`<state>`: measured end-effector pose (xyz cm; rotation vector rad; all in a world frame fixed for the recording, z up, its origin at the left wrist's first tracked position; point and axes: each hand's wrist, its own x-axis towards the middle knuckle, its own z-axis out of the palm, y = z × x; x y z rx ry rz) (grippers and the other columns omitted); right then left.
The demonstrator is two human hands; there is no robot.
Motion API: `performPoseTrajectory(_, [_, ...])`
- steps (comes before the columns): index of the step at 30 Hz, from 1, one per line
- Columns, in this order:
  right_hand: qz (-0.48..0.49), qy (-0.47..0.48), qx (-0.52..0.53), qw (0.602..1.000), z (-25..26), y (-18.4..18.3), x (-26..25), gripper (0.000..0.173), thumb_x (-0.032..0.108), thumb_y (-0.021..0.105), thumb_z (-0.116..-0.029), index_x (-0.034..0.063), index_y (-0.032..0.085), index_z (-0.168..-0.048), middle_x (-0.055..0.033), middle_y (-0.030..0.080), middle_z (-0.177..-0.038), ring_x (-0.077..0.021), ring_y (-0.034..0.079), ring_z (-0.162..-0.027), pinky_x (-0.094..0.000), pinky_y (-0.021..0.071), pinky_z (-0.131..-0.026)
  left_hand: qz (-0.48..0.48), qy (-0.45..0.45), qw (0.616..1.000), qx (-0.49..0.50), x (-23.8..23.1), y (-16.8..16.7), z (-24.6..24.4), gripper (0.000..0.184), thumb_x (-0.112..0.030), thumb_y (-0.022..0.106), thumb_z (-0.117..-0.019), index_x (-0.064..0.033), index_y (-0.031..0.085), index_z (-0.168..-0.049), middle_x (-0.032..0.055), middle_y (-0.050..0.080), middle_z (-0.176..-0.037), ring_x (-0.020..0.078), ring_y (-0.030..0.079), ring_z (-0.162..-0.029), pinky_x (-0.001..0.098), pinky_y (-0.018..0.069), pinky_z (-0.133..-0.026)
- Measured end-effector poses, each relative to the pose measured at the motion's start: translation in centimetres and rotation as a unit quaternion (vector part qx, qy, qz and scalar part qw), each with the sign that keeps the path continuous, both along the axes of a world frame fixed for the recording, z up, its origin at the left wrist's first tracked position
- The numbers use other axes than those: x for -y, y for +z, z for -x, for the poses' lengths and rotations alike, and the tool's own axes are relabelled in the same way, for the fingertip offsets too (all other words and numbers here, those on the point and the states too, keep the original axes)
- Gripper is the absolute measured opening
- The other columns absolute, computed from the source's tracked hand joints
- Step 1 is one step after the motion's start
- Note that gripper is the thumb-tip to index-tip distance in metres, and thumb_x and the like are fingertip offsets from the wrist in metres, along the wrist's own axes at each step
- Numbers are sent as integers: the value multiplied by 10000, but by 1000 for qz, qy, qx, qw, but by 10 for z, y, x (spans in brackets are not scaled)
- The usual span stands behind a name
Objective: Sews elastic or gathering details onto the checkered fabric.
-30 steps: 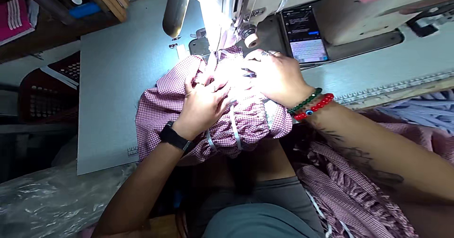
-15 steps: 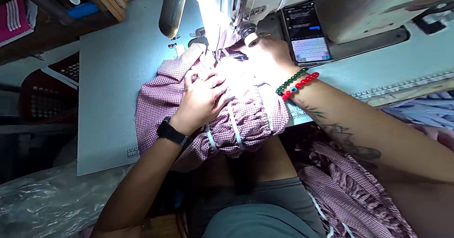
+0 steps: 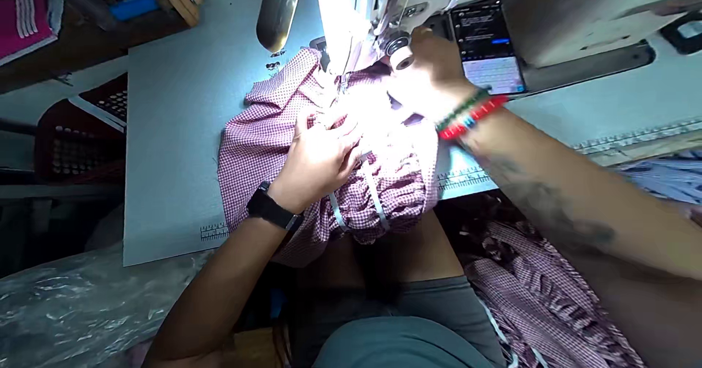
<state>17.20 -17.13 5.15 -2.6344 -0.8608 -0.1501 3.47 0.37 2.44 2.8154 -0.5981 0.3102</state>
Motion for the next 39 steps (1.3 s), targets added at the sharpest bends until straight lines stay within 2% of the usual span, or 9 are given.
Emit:
performPoseTrajectory(4, [-40,149,71,985,52,-24,44,308,156,647,-856,119,768,-1137,-133,699,-1234,-392,665,-1076,-591,535,-758,-14,-5,1000,-1,4,-1,10,372,-317,491,-1034,-172,743,-1265,-18,667,-1389,196,514,-1401,558,246,-1179])
performPoseTrajectory(9, [-14,173,104,979,58,-32,58,379,71,636,-848,130,762,-1201,-142,713,-1220,-428,665,-978,-568,517,-645,-15,-16,1000,3,9,0,18,386,-348,514,-1020,-149,749,-1253,17,682,-1364,217,549,-1373,564,241,-1208])
performPoseTrajectory(15, [1,198,100,975,37,-36,56,447,84,584,-860,134,716,-1284,-118,707,-1250,-409,644,-1079,-551,523,-724,-22,-17,1000,6,12,0,22,376,-351,510,-1021,-170,759,-1237,-1,694,-1345,200,562,-1357,548,256,-1203])
performPoseTrajectory(22, [-31,260,136,956,31,-37,55,348,27,572,-889,119,772,-1158,-104,739,-1220,-391,675,-1132,-526,572,-753,-27,-30,999,0,14,-1,27,384,-338,496,-1029,-159,750,-1255,14,681,-1367,208,539,-1385,540,246,-1218])
performPoseTrajectory(24, [-41,287,136,947,23,-41,56,362,22,538,-892,116,765,-1158,-162,745,-1093,-399,713,-935,-544,560,-693,-22,-31,999,-3,14,0,28,382,-333,487,-1034,-158,752,-1247,14,678,-1372,208,546,-1379,543,266,-1210])
performPoseTrajectory(30, [-59,361,119,923,21,-35,60,392,42,529,-881,130,767,-1180,-143,748,-994,-330,720,-824,-476,551,-640,-10,-36,999,-9,13,-1,31,388,-331,477,-1046,-157,740,-1273,24,664,-1393,202,541,-1385,526,264,-1223])
performPoseTrajectory(33, [-40,368,117,922,22,-35,63,324,33,548,-859,84,791,-1067,-138,748,-1156,-336,729,-936,-486,575,-701,-5,-41,999,1,13,-1,32,369,-321,490,-1043,-149,768,-1214,17,685,-1360,194,567,-1360,526,274,-1224])
performPoseTrajectory(37, [-32,360,107,926,19,-33,66,459,1,515,-860,124,743,-1239,-155,727,-1222,-359,732,-979,-505,578,-726,-11,-46,999,-9,16,2,32,395,-338,467,-1047,-159,750,-1256,16,669,-1385,198,542,-1385,504,271,-1230])
performPoseTrajectory(39, [-27,364,108,925,21,-32,66,396,7,538,-843,108,772,-1146,-137,728,-1237,-350,731,-958,-497,576,-708,-6,-55,998,-11,17,2,32,388,-336,471,-1054,-142,770,-1207,35,686,-1357,216,549,-1381,513,264,-1240])
